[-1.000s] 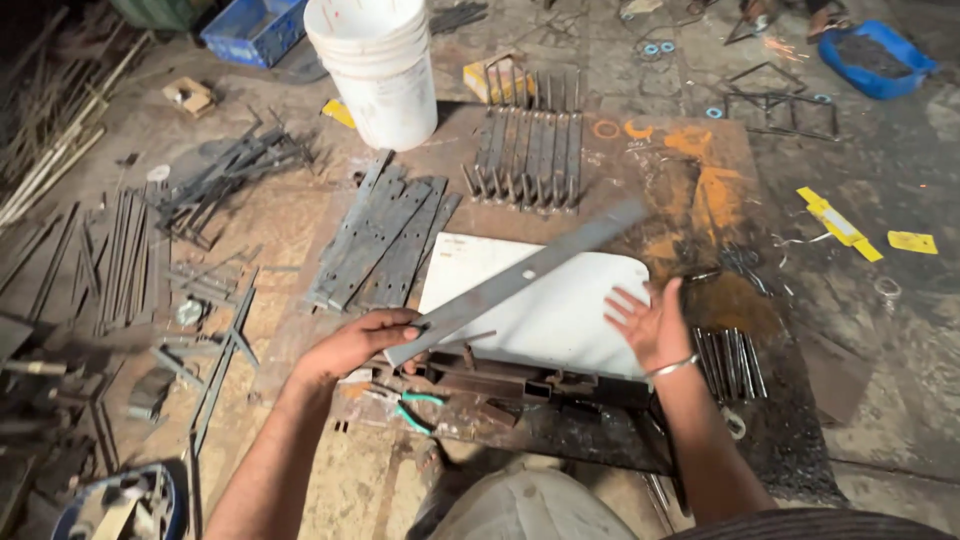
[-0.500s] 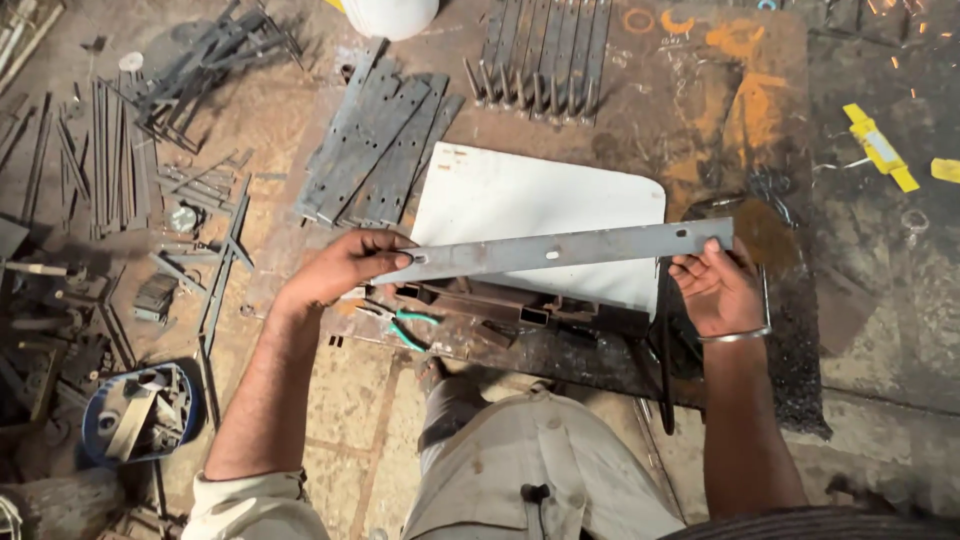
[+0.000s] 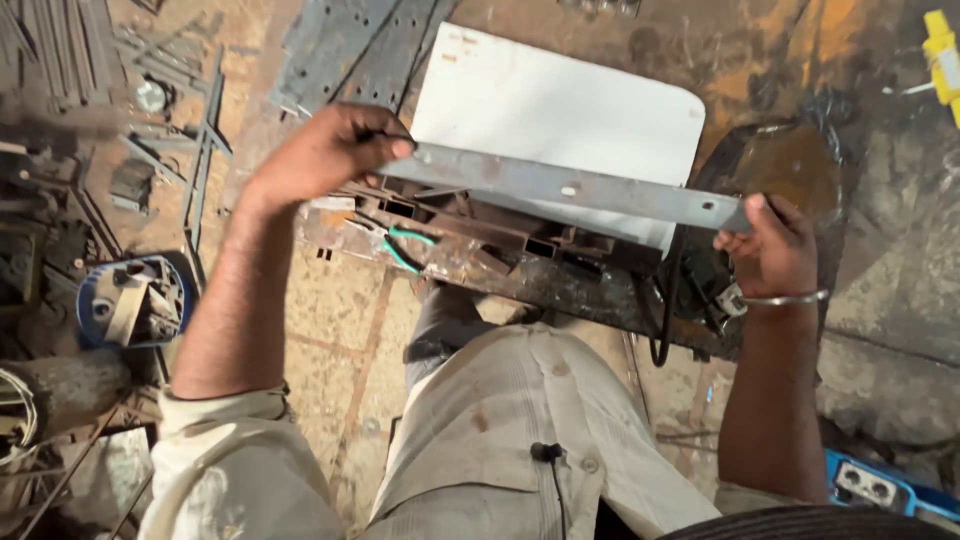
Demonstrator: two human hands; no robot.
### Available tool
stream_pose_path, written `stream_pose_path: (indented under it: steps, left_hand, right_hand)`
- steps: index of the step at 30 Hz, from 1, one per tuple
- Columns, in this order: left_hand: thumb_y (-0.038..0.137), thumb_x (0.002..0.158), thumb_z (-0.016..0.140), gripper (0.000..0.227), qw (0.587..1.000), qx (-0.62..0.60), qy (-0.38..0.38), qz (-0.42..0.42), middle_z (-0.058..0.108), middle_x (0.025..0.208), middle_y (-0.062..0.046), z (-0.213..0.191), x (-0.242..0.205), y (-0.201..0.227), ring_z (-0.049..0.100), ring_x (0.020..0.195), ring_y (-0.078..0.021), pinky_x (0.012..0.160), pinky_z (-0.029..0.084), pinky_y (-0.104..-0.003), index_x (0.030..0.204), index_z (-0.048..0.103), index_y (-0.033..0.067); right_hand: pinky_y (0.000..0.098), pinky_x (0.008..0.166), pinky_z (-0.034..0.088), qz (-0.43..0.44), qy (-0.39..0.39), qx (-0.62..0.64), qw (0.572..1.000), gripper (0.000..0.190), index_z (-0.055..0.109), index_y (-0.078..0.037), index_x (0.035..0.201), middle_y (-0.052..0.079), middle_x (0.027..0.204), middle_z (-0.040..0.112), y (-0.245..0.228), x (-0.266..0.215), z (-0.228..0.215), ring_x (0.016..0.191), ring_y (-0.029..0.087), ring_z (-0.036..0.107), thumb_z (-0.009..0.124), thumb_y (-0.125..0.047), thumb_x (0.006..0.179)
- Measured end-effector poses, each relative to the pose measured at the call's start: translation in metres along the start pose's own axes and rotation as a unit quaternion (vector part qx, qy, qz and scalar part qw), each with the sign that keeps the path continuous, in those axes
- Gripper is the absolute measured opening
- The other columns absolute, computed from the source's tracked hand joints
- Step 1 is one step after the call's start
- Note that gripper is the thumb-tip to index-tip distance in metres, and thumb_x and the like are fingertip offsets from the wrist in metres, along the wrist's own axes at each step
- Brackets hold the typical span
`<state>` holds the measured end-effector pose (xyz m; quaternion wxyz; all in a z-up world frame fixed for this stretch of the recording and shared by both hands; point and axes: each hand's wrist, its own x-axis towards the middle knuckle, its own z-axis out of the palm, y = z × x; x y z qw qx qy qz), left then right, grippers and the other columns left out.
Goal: Welding and assembling metal brackets and components on a workbench.
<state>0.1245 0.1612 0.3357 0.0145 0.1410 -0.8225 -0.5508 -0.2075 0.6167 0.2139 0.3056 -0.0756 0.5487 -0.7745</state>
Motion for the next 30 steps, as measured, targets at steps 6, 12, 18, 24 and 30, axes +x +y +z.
stream_pose_path:
  steps: [6, 12, 18, 24, 30]
  left_hand:
    - [0.028, 0.103, 0.067, 0.029, 0.993, 0.094, -0.008, -0.071, 0.071, 0.081, -0.009, -0.051, 0.031, -0.051, 0.062, 0.06, -0.0157, 0.057, 0.054, -0.029, 0.114, 0.074, 0.0019]
    - [0.031, 0.098, 0.07, 0.038, 0.96, 0.134, -0.089, -0.23, 0.074, 0.094, -0.019, -0.077, 0.096, -0.143, 0.073, 0.075, -0.0262, 0.068, 0.06, -0.043, 0.118, 0.07, -0.0014]
    - [0.042, 0.095, 0.065, 0.042, 0.91, 0.226, -0.283, -0.203, 0.077, 0.111, -0.014, -0.067, 0.129, -0.239, 0.07, 0.1, -0.0315, 0.095, 0.052, -0.049, 0.118, 0.078, 0.009]
    - [0.042, 0.096, 0.066, 0.041, 0.864, 0.229, -0.356, -0.274, 0.078, 0.114, -0.01, -0.051, 0.141, -0.295, 0.072, 0.096, -0.031, 0.09, 0.054, -0.046, 0.131, 0.073, 0.0204]
    - [0.037, 0.09, 0.07, 0.04, 0.872, 0.209, -0.368, -0.246, 0.079, 0.11, -0.007, -0.041, 0.142, -0.311, 0.074, 0.094, -0.027, 0.086, 0.056, -0.043, 0.128, 0.075, 0.0265]
  right_hand:
    - [0.0412, 0.081, 0.061, 0.09, -0.113, -0.094, 0.985, 0.015, 0.068, -0.001, 0.116, 0.007, 0.106, 0.07, 0.004, 0.056, 0.052, 0.092, 0.021, 0.072, 0.067, -0.007, 0.103]
    - [0.0368, 0.081, 0.063, 0.204, -0.1, -0.328, 0.917, 0.019, 0.065, -0.002, 0.11, 0.011, 0.1, 0.073, 0.062, 0.113, 0.087, 0.091, 0.024, 0.076, 0.068, -0.017, 0.098]
    - [0.0368, 0.08, 0.062, 0.265, -0.104, -0.444, 0.849, 0.024, 0.07, 0.001, 0.108, 0.012, 0.097, 0.074, 0.13, 0.122, 0.053, 0.089, 0.021, 0.073, 0.072, -0.019, 0.095]
    - [0.0371, 0.077, 0.058, 0.309, -0.14, -0.594, 0.729, 0.021, 0.073, -0.003, 0.105, 0.014, 0.091, 0.076, 0.137, 0.115, 0.089, 0.084, 0.023, 0.074, 0.071, -0.021, 0.096]
    - [0.0418, 0.08, 0.056, 0.283, -0.178, -0.64, 0.691, 0.023, 0.074, -0.006, 0.106, 0.014, 0.095, 0.076, 0.161, 0.109, 0.077, 0.088, 0.03, 0.074, 0.073, -0.024, 0.091]
